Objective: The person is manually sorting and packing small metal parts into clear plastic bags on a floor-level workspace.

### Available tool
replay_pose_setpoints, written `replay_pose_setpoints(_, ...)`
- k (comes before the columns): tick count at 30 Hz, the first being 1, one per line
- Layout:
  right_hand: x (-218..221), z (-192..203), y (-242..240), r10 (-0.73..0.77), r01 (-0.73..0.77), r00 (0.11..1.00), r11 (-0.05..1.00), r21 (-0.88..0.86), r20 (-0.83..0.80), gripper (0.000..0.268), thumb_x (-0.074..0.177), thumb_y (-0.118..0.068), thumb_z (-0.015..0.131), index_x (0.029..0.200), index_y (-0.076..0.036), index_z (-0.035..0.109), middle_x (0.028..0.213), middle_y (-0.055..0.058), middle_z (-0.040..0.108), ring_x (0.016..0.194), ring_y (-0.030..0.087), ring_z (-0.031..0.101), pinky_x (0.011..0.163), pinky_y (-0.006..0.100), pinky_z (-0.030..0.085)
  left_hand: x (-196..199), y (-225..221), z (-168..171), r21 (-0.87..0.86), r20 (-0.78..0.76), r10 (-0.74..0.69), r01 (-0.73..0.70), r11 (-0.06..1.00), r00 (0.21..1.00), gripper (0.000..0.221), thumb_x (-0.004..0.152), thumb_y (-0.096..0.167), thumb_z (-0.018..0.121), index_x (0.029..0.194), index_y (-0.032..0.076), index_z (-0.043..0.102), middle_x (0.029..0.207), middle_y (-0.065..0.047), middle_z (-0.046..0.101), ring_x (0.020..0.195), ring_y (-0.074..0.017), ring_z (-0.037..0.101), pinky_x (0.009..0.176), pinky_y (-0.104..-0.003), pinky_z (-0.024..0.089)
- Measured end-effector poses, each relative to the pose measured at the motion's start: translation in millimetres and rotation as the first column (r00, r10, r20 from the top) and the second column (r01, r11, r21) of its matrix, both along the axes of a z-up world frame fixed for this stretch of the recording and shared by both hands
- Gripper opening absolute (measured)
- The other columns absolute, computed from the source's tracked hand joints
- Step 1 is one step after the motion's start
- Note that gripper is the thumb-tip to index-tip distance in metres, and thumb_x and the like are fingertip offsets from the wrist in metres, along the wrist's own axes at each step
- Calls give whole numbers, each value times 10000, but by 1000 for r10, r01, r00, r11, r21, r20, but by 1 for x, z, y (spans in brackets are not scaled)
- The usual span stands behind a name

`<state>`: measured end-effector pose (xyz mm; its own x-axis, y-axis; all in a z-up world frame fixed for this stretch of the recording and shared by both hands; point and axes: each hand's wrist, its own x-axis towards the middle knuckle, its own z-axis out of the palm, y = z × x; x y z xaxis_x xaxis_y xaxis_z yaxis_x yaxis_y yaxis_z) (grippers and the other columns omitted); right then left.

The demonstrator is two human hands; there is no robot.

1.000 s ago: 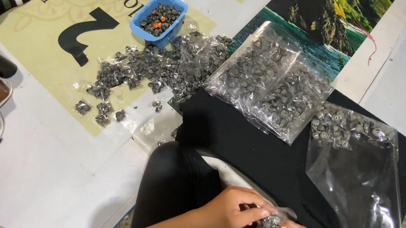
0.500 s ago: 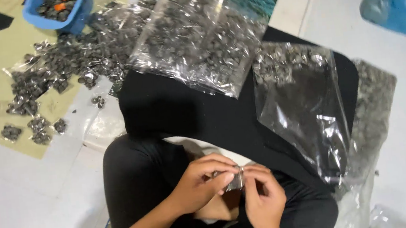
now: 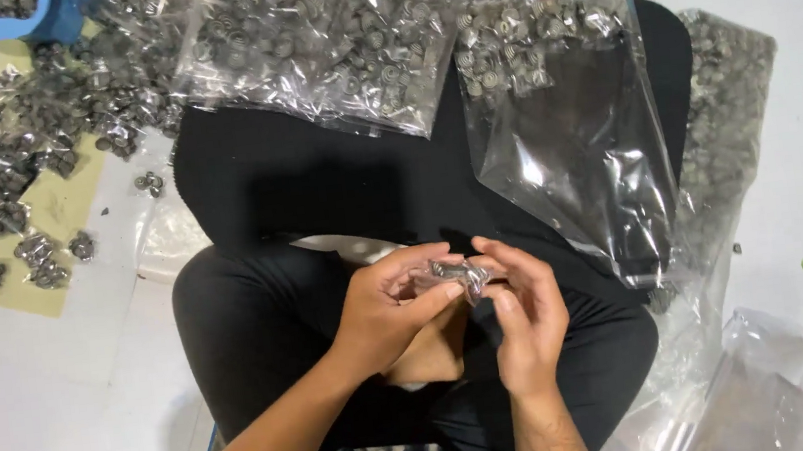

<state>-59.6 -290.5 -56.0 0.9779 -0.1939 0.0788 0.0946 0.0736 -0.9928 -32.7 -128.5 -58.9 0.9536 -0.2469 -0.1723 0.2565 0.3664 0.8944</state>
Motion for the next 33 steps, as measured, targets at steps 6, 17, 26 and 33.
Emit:
replay_pose_setpoints(6,1,10,-14,24,-36,997,988,-151,-76,231,843,73,736,1071,42,712,1009,95,703,778,121,617,683,207,521,1,-1,21,54,51,-100,97,994,994,381,868,-36,718,1247,-38,681,1156,-140,771,972,-176,745,862,-247,601)
replay_pose_setpoints(17,-37,-11,-42,106,-95,992,983,158,-66,341,845,138,721,1174,80,652,1123,175,661,767,160,659,613,226,604,2,-14,55,393,452,-233,43,919,861,372,832,-25,789,1187,41,701,1027,-92,721,834,-157,696,732,-246,585)
replay_pose_setpoints(26,-61,-19,-95,225,-125,963,864,488,-151,423,1010,-95,536,1373,122,545,1256,265,660,793,233,667,563,330,621,3,-45,67,488,811,-373,-171,856,450,231,836,27,813,1020,136,728,1084,36,766,908,-145,667,818,-303,556)
replay_pose_setpoints(33,-77,-22,-139,453,-280,881,728,626,-133,447,954,-45,709,1321,169,569,1052,238,706,683,198,653,555,296,586,5,-67,58,501,860,-510,-215,838,14,153,943,123,825,1049,131,716,1205,18,673,1050,-172,634,930,-349,516)
